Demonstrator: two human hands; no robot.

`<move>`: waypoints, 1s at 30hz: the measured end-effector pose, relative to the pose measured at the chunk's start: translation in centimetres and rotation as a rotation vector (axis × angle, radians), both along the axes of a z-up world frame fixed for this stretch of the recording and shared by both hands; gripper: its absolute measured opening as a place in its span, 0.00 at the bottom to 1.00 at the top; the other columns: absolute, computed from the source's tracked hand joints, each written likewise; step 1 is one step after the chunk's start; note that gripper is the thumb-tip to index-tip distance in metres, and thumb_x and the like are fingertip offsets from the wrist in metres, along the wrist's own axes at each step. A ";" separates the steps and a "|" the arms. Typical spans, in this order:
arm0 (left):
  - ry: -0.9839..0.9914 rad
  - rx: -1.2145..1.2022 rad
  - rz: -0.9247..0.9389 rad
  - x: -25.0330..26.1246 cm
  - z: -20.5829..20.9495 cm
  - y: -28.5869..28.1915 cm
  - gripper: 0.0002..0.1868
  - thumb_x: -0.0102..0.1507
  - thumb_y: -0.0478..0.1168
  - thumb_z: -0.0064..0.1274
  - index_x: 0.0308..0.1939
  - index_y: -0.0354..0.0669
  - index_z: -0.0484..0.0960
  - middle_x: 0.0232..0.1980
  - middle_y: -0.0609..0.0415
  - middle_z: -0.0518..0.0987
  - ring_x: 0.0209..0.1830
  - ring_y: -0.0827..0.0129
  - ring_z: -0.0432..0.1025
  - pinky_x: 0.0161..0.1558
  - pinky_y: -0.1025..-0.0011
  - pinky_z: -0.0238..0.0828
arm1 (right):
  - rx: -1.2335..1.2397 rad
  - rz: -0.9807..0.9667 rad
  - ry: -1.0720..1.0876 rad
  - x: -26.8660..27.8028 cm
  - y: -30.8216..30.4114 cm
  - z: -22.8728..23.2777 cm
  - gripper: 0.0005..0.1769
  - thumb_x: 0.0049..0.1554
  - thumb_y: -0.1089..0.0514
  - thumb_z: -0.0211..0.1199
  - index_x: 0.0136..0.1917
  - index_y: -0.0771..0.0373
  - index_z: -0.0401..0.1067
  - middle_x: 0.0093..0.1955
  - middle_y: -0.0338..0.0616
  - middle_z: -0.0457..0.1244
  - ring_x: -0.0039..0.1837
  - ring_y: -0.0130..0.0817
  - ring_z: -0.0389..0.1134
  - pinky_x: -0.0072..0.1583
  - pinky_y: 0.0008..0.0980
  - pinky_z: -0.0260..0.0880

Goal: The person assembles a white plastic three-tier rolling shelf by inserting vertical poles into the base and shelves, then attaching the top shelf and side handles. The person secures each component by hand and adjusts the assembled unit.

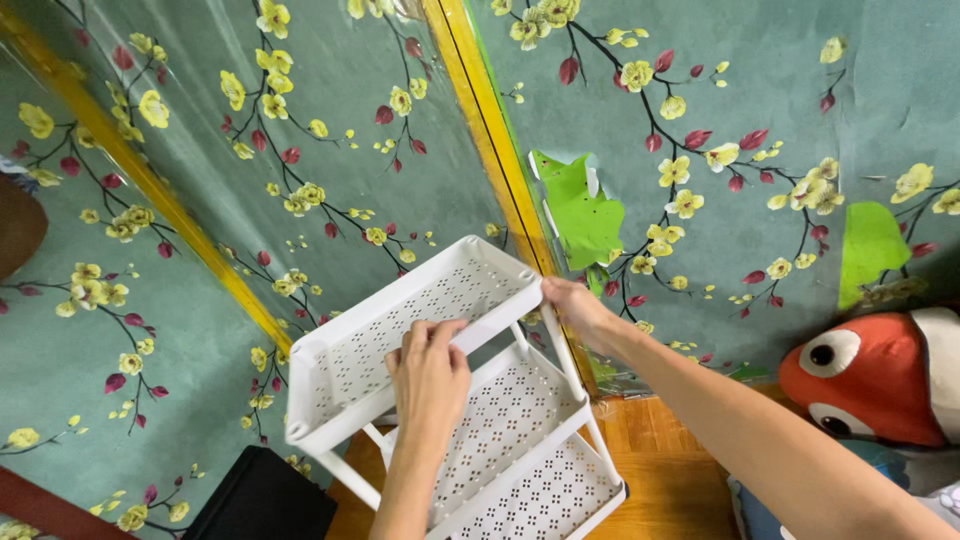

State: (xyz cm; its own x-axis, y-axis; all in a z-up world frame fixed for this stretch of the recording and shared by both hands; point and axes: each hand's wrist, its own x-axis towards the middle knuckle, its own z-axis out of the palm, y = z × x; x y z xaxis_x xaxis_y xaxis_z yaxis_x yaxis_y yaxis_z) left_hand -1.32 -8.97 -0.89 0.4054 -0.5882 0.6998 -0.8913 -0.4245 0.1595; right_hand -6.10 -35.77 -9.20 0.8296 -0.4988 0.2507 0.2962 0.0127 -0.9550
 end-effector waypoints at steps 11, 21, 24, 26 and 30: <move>-0.036 -0.227 -0.166 -1.0 -1.2 -1.9 0.09 0.60 0.38 0.58 0.45 0.48 0.85 0.43 0.59 0.83 0.45 0.63 0.75 0.53 0.56 0.56 | 0.285 0.197 -0.230 -1.6 6.4 -2.7 0.19 0.69 0.53 0.45 0.65 0.62 0.70 0.45 0.39 0.64 0.51 0.29 0.63 0.56 0.29 0.63; 0.072 -0.223 -0.201 -0.9 -0.3 -1.6 0.05 0.60 0.39 0.59 0.40 0.47 0.85 0.39 0.58 0.84 0.39 0.64 0.75 0.53 0.59 0.55 | 0.258 0.251 -0.271 -1.3 9.0 -3.4 0.15 0.68 0.52 0.47 0.59 0.62 0.69 0.45 0.38 0.64 0.51 0.30 0.64 0.57 0.30 0.64; 0.157 -0.158 -0.203 -1.0 0.2 -0.8 0.07 0.61 0.40 0.59 0.42 0.46 0.85 0.39 0.58 0.83 0.32 0.64 0.75 0.54 0.60 0.55 | 0.269 0.261 -0.271 -1.5 9.3 -3.3 0.14 0.68 0.52 0.48 0.58 0.62 0.69 0.45 0.39 0.65 0.51 0.30 0.64 0.57 0.30 0.64; 0.157 -0.143 -0.213 -0.9 0.4 -0.3 0.07 0.60 0.40 0.59 0.42 0.46 0.85 0.38 0.58 0.84 0.30 0.64 0.74 0.54 0.61 0.55 | 0.274 0.251 -0.255 -1.6 9.4 -3.3 0.14 0.69 0.52 0.48 0.57 0.63 0.68 0.45 0.38 0.64 0.52 0.30 0.64 0.57 0.30 0.63; 0.148 -0.125 -0.243 -0.5 0.4 0.4 0.07 0.60 0.39 0.59 0.42 0.46 0.85 0.37 0.58 0.84 0.29 0.66 0.73 0.54 0.62 0.55 | 0.282 0.258 -0.250 -1.6 9.8 -3.1 0.14 0.68 0.52 0.48 0.59 0.62 0.69 0.45 0.38 0.64 0.51 0.29 0.64 0.57 0.30 0.63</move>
